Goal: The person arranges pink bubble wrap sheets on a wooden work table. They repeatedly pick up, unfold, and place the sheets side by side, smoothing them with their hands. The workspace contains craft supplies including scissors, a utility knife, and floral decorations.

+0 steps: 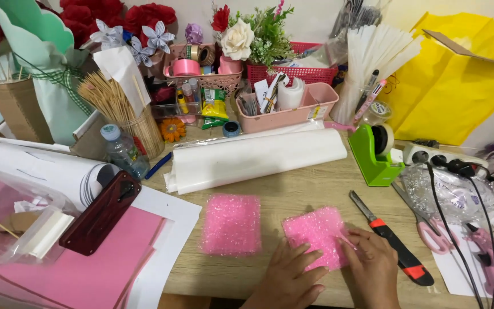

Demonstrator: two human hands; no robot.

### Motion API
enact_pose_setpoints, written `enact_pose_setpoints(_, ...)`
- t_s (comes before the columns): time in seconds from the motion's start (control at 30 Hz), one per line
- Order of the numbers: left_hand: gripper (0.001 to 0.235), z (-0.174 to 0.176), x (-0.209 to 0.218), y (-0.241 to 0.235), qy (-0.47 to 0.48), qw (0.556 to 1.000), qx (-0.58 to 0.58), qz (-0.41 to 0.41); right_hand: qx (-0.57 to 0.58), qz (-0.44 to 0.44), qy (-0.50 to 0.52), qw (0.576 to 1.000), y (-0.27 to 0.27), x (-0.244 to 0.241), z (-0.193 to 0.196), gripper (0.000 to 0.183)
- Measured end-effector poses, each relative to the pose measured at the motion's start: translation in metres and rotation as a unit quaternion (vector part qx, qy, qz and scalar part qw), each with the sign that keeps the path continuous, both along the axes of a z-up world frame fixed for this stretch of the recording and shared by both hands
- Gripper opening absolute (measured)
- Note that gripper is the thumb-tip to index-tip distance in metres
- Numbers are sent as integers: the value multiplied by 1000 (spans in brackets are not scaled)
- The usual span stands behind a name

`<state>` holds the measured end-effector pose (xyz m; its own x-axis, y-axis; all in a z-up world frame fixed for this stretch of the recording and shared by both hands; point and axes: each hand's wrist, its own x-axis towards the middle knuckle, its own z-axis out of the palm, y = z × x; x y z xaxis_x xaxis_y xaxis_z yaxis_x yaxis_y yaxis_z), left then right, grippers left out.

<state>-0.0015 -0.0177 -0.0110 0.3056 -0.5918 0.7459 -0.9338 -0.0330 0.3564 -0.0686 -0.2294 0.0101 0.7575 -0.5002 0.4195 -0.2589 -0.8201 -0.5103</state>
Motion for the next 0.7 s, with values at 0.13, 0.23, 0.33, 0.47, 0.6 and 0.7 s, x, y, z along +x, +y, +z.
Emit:
enact_pose_setpoints(0.13,32,-19,2,-21,-43,997,44,40,-74,38,-52,995,-12,1,-10,20)
enact_pose_setpoints(0.23,39,-24,8,-22,0,997,81,-1,-100,63,-69,991,-13,3,-10,33)
enact_pose_setpoints(0.33,35,-28,15,-21,44,993,113,-6,-118,69,-98,986,-16,6,-18,30)
enact_pose_setpoints(0.47,34,-33,19,-24,79,993,90,-10,-157,71,-103,980,-26,8,-36,36)
enact_pose_setpoints(0.6,56,-20,17,-25,156,978,138,28,-124,79,-95,984,-32,5,-42,40)
enact_pose_setpoints(0.7,65,-11,15,-26,205,958,201,19,-99,78,-99,987,-33,4,-48,30)
